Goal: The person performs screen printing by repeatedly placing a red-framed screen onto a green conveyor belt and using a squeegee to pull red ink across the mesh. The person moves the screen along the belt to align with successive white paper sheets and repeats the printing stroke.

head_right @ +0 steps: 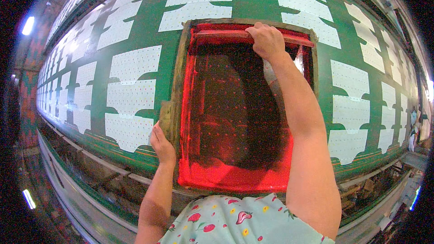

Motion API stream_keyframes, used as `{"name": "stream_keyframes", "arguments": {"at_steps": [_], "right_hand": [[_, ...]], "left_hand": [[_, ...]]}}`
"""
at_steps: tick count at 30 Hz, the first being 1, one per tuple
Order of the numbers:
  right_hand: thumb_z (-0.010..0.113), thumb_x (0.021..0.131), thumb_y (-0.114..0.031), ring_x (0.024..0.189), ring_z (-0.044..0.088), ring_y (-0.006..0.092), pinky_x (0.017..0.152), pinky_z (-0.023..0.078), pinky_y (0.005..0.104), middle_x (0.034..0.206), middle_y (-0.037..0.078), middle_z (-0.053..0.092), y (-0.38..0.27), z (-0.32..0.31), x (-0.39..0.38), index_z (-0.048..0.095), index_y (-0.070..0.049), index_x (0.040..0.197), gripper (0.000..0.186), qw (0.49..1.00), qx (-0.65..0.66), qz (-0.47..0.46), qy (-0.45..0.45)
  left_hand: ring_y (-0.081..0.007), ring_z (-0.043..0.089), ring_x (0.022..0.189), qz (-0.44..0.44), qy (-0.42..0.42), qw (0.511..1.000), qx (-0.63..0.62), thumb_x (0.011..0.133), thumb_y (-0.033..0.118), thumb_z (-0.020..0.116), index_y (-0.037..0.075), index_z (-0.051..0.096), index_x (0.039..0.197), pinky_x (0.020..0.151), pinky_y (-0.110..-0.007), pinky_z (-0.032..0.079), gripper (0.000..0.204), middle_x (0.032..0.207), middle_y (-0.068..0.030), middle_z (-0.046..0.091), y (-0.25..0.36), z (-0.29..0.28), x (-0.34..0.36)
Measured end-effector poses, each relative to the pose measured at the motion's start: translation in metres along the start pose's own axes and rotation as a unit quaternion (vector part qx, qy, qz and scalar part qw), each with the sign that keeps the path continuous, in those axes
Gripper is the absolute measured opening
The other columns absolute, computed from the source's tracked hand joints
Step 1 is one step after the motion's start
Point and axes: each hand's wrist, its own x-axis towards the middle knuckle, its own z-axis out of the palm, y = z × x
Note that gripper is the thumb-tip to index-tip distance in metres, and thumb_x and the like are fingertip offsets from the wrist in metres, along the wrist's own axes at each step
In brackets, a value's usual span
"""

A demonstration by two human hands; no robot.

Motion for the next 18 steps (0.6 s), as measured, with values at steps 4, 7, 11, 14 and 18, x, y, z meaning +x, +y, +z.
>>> {"name": "stream_keyframes", "arguments": {"at_steps": [4,7,11,14,18], "right_hand": [[0.067,0.087,-0.007,0.118,0.076,0.0374,0.102,0.062,0.0509,0.122,0.015,0.080,0.010,-0.025,0.019,0.081,-0.014,0.127,0.043,0.989,-0.001,0.013,-0.147],[0.068,0.085,-0.013,0.118,0.077,0.0389,0.103,0.062,0.0534,0.127,0.016,0.081,0.001,-0.044,0.013,0.081,-0.015,0.130,0.047,0.978,0.013,0.003,-0.208],[0.065,0.086,-0.008,0.122,0.074,0.0393,0.107,0.059,0.0520,0.129,0.016,0.078,-0.038,-0.063,-0.040,0.079,-0.016,0.133,0.049,0.969,0.016,0.025,-0.245],[0.065,0.087,-0.009,0.119,0.075,0.0393,0.104,0.060,0.0521,0.127,0.015,0.079,-0.076,-0.083,-0.096,0.080,-0.017,0.130,0.047,0.967,0.026,0.023,-0.251],[0.067,0.090,-0.013,0.116,0.076,0.0390,0.099,0.062,0.0538,0.122,0.014,0.079,-0.130,-0.108,-0.177,0.080,-0.021,0.127,0.040,0.968,0.024,0.027,-0.250]], "left_hand": [[-0.0207,0.067,0.113,-0.008,0.003,1.000,0.012,0.124,0.036,0.045,-0.007,0.068,0.139,0.104,-0.037,0.053,0.051,0.123,-0.0124,0.075,-0.002,-0.001,0.001],[-0.0209,0.067,0.109,0.003,0.011,1.000,0.022,0.123,0.037,0.047,-0.007,0.069,0.133,0.101,-0.038,0.053,0.050,0.119,-0.0124,0.075,-0.007,0.000,0.003],[-0.0248,0.068,0.106,0.012,0.007,1.000,0.025,0.122,0.037,0.051,-0.007,0.071,0.128,0.099,-0.040,0.053,0.049,0.115,-0.0160,0.076,-0.015,-0.001,0.006],[-0.0332,0.071,0.106,0.027,0.011,0.999,0.037,0.120,0.039,0.053,-0.006,0.073,0.125,0.099,-0.044,0.054,0.050,0.114,-0.0219,0.078,-0.018,-0.001,0.009],[-0.0387,0.074,0.107,0.053,0.013,0.998,0.023,0.118,0.039,0.056,-0.006,0.075,0.125,0.098,-0.045,0.055,0.049,0.116,-0.0243,0.079,-0.018,-0.001,0.009]]}}
